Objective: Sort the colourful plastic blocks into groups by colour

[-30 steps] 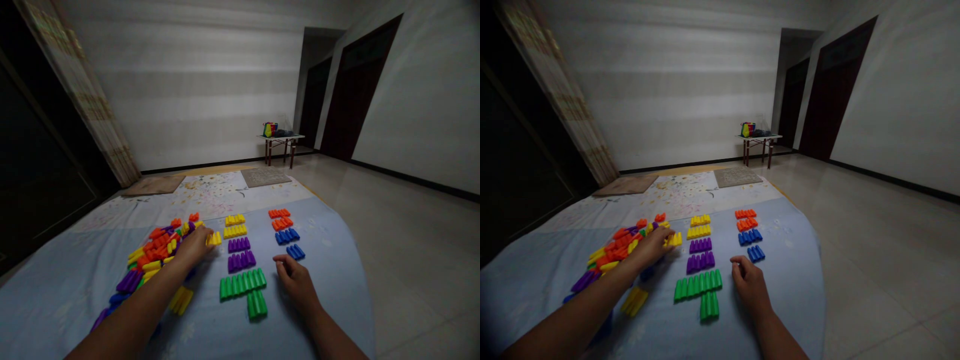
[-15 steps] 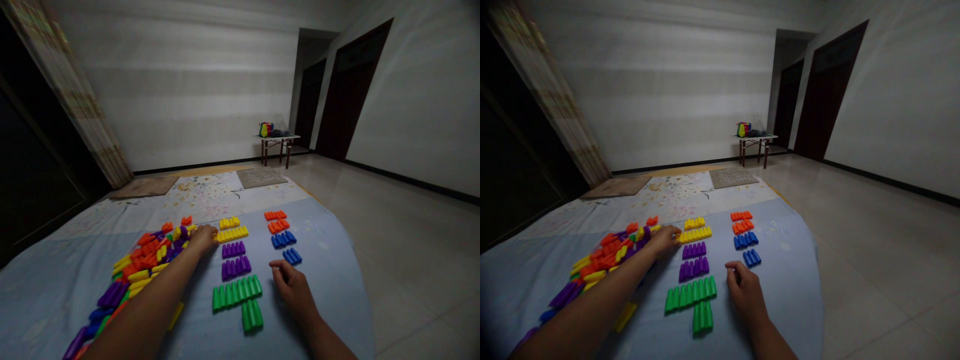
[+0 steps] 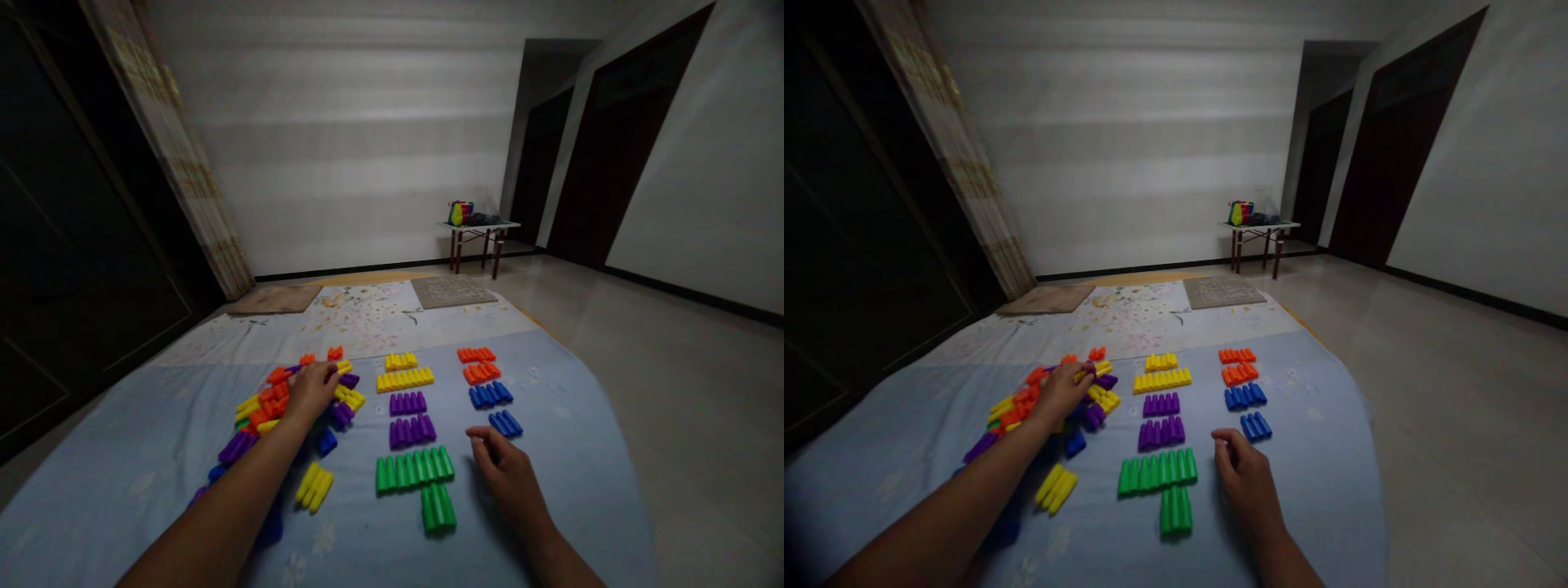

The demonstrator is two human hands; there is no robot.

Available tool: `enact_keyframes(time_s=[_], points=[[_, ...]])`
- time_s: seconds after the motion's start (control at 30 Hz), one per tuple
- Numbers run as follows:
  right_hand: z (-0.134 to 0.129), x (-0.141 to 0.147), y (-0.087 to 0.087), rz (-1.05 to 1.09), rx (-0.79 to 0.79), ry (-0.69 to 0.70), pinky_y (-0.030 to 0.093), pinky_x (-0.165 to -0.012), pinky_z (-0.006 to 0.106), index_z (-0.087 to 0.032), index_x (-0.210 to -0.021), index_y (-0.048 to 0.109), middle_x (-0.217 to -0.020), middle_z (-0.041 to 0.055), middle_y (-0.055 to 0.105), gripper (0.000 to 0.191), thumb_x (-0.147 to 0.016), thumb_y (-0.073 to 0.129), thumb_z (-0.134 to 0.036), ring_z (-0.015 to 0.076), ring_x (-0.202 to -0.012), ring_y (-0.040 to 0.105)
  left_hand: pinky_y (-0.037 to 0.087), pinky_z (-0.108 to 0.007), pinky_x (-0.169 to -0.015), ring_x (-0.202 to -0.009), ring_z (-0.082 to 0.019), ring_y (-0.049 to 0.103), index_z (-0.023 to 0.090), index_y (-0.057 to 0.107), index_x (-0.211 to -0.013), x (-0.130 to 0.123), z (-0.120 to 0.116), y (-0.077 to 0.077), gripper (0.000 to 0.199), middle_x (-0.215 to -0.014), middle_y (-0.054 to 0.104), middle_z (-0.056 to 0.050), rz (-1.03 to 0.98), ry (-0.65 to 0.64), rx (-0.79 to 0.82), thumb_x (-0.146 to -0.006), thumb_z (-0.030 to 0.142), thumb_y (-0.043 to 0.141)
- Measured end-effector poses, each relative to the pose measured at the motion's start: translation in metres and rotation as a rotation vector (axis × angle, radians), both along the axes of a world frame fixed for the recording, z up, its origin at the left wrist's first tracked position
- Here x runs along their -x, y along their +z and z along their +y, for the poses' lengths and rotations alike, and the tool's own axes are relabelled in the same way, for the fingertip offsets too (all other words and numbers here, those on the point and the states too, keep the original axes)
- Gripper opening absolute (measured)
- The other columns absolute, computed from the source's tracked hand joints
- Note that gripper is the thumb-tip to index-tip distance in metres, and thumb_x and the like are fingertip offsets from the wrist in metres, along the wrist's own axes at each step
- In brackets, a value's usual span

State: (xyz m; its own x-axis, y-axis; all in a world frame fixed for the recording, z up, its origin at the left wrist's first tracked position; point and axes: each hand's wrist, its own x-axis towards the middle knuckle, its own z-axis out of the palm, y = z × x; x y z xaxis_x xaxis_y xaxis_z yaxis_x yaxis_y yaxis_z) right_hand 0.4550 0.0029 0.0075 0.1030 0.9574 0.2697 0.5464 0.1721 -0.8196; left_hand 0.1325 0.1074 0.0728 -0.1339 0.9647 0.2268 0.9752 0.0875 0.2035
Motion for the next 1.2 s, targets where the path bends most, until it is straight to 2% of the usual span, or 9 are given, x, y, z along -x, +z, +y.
enact_keyframes(time_s=[0.13,0.27,0.37,0.53,0.73,0.83,1.0,1.13,1.2], points=[[0.002,-0.002,-0.003,-0.009,-0.006,0.015,0.037,-0.046,0.022,-0.017,-0.089,0.065,-0.050,-0.0033,0.050,0.037,-0.082,0.042,-0.044,0.0127,-0.045,0.047,0.033,-0.041,-0.090,-0.112,-0.030,0.050,0.022,0.061,-0.110,0.041,-0.013,0.001,0.038,-0.117,0.061,-0.011,0.029,0.080,0.035,-0.079,0.036,0.044],[0.001,-0.002,-0.003,0.002,-0.007,0.002,0.037,-0.046,0.022,-0.017,-0.089,0.065,-0.050,-0.0033,0.050,0.035,-0.081,0.043,-0.043,0.0128,-0.045,0.047,0.032,-0.040,-0.090,-0.113,-0.030,0.049,0.021,0.058,-0.114,0.060,-0.022,-0.006,0.042,-0.120,0.060,-0.010,0.022,0.108,0.075,-0.074,0.026,0.048],[0.001,-0.002,-0.003,0.005,-0.006,0.003,0.038,-0.047,0.022,-0.016,-0.091,0.065,-0.050,-0.0034,0.049,0.036,-0.081,0.042,-0.043,0.0131,-0.046,0.048,0.032,-0.037,-0.089,-0.112,-0.029,0.049,0.022,0.058,-0.114,0.062,-0.024,-0.010,0.044,-0.119,0.060,-0.009,0.010,0.123,0.080,-0.070,0.025,0.052],[0.001,-0.002,-0.005,-0.006,-0.017,-0.002,0.038,-0.049,0.023,-0.016,-0.090,0.065,-0.052,-0.0028,0.051,0.036,-0.081,0.043,-0.044,0.0135,-0.047,0.049,0.033,-0.040,-0.087,-0.101,-0.029,0.055,0.022,0.064,-0.098,0.055,-0.020,-0.008,0.036,-0.105,0.067,-0.011,-0.022,0.148,0.073,-0.074,0.043,0.049],[0.004,-0.004,-0.006,0.014,-0.012,0.001,0.039,-0.047,0.023,-0.015,-0.089,0.066,-0.051,-0.0018,0.053,0.041,-0.080,0.042,-0.047,0.0137,-0.046,0.049,0.028,-0.044,-0.094,-0.107,-0.028,0.052,0.022,0.063,-0.100,0.042,-0.016,0.000,0.032,-0.107,0.066,-0.010,-0.115,0.190,0.015,-0.078,0.034,0.044],[0.004,-0.003,-0.004,0.009,-0.022,-0.005,0.039,-0.047,0.023,-0.016,-0.088,0.066,-0.051,-0.0018,0.053,0.041,-0.080,0.042,-0.048,0.0142,-0.047,0.050,0.032,-0.042,-0.093,-0.107,-0.026,0.053,0.020,0.060,-0.107,0.040,-0.021,0.011,0.038,-0.111,0.065,-0.009,-0.189,0.127,0.016,-0.081,0.033,0.035],[0.002,0.000,-0.001,0.024,-0.034,-0.011,0.037,-0.047,0.024,-0.016,-0.087,0.066,-0.053,-0.0016,0.055,0.038,-0.080,0.043,-0.045,0.0137,-0.047,0.049,0.044,-0.027,-0.081,-0.093,-0.018,0.060,0.018,0.063,-0.103,0.040,-0.035,0.025,0.039,-0.102,0.068,-0.003,-0.310,-0.134,0.164,-0.077,0.032,0.039],[0.000,0.000,0.000,0.017,-0.040,-0.004,0.037,-0.049,0.024,-0.016,-0.088,0.065,-0.053,-0.0017,0.055,0.038,-0.081,0.043,-0.046,0.0141,-0.048,0.050,0.047,-0.026,-0.067,-0.073,-0.018,0.063,0.020,0.070,-0.089,0.035,-0.046,0.020,0.031,-0.080,0.071,-0.001,-0.329,-0.218,0.303,-0.069,0.030,0.049],[0.001,-0.001,-0.001,0.008,-0.033,0.013,0.037,-0.050,0.024,-0.015,-0.089,0.064,-0.054,-0.0015,0.055,0.037,-0.082,0.042,-0.044,0.0143,-0.049,0.050,0.046,-0.026,-0.072,-0.080,-0.019,0.063,0.022,0.070,-0.090,0.030,-0.050,0.016,0.030,-0.087,0.071,-0.001,-0.310,-0.191,0.287,-0.068,0.030,0.052]])
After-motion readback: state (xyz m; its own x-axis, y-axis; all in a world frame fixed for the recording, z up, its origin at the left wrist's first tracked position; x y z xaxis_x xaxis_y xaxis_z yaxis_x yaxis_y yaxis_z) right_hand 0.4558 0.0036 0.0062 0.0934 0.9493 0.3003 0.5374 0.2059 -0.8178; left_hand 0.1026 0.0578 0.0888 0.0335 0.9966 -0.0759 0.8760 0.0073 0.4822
